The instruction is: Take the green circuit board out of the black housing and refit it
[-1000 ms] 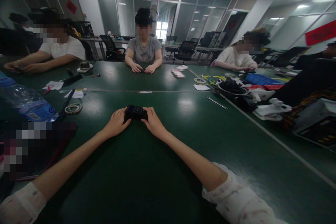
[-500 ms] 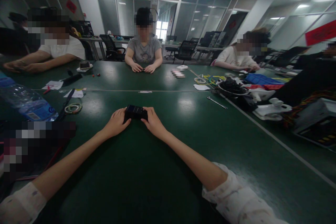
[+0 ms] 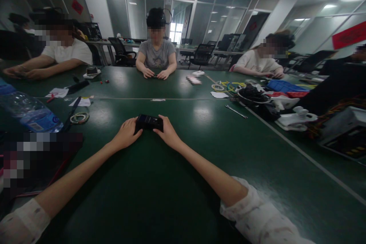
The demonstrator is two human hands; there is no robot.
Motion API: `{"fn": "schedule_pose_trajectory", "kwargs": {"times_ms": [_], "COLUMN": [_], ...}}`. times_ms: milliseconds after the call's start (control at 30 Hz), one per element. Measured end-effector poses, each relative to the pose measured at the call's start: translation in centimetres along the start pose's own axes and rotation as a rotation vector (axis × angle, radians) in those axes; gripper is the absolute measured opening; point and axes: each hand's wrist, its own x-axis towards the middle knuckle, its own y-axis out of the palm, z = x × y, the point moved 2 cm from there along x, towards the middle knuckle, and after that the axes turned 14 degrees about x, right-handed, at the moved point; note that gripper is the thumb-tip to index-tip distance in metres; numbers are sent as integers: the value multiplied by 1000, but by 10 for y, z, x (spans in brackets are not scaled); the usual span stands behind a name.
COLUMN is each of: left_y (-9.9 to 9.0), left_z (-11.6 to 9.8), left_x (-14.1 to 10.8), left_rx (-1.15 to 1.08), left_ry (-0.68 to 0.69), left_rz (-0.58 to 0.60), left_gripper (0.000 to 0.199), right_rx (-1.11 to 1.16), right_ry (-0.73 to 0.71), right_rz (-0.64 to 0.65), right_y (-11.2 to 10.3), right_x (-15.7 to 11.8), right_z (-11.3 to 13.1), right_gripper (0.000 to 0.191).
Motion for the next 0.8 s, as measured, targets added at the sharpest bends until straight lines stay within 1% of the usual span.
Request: {"fn": "schedule_pose_trajectory", "kwargs": {"times_ms": [133,300,800], "left_y": [2,2,3], "left_z": [0,1,1], "left_x": [0,0,0], "left_rx": [26,16,0], "left_ry": [13,15,8], "left_rz": [-19,-12,1], "left_gripper": [60,59,61], "right_rx": [22,51,123], "right_ry": [3,7,39], "right_rz": [-29,-28,-29], "right_y": [-1,-1,-3], "right_x": [2,3,3], "right_z": [0,-1,-2], "right_gripper": [57,51,49]}}
